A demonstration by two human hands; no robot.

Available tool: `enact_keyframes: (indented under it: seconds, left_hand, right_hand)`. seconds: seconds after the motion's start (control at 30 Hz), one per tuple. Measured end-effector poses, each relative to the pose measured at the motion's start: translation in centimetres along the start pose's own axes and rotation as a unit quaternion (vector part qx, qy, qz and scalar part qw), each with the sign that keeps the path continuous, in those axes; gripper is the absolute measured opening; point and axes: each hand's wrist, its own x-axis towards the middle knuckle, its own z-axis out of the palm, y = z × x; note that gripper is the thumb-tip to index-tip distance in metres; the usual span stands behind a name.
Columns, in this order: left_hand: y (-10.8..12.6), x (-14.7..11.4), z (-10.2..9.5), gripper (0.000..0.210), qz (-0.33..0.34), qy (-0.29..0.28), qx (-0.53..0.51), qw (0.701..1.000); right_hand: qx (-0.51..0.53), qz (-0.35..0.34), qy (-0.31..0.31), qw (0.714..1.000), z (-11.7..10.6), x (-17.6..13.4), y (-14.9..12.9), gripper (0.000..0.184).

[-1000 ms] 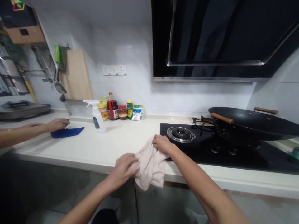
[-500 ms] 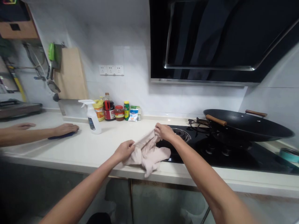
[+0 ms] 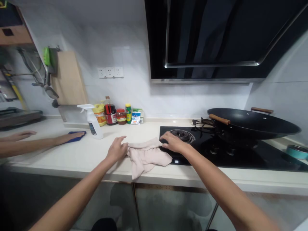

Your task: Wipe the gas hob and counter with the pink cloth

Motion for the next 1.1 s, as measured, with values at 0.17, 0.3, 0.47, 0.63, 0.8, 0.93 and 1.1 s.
enact_keyframes:
  seconds: [0.17,0.3,0.47,0.63,0.8,0.93,1.1]
  left_hand:
    - [2.0,-7.1,0.2,0.019,0.231,-0.062,-0.018,0.971]
    - [3.2,-9.5,0.6,0.03,0.299,-0.151,-0.005,0.942]
    - [2.5,-7.7,0.5,0.017,0.223,-0.219,-0.071,0.947]
    - [0.7,-4.9,-1.1,0.034,0.092,-0.233,-0.179,0.951]
    - [-1.4,-3.0,-2.9,0.041,0.01,-0.143,-0.236,0.961]
    - [-1.6,-1.7,-4.6,0.043,0.035,-0.188,-0.207,0.959]
    - [-0.4,2.9,-7.4,0.038,0.089,-0.193,-0.121,0.97]
  right_hand:
    - [-0.003,-0.06,-0.111,0.992,1.9,-3.9,-0.3,0.043]
    - [0.015,-0.056,-0.106,0.993,3.1,-4.6,0.0,0.024]
    - [0.133,0.0,0.02,0.991,3.1,-3.4,1.9,0.018]
    - [0.157,0.05,0.099,0.981,2.6,-2.9,3.8,0.026]
    - [0.181,0.061,0.064,0.98,2.3,-3.6,3.8,0.034]
    - [0.165,0.057,-0.02,0.984,0.1,-3.5,3.6,0.03]
    - [0.074,0.062,0.04,0.994,-5.1,-1.3,4.1,0.01]
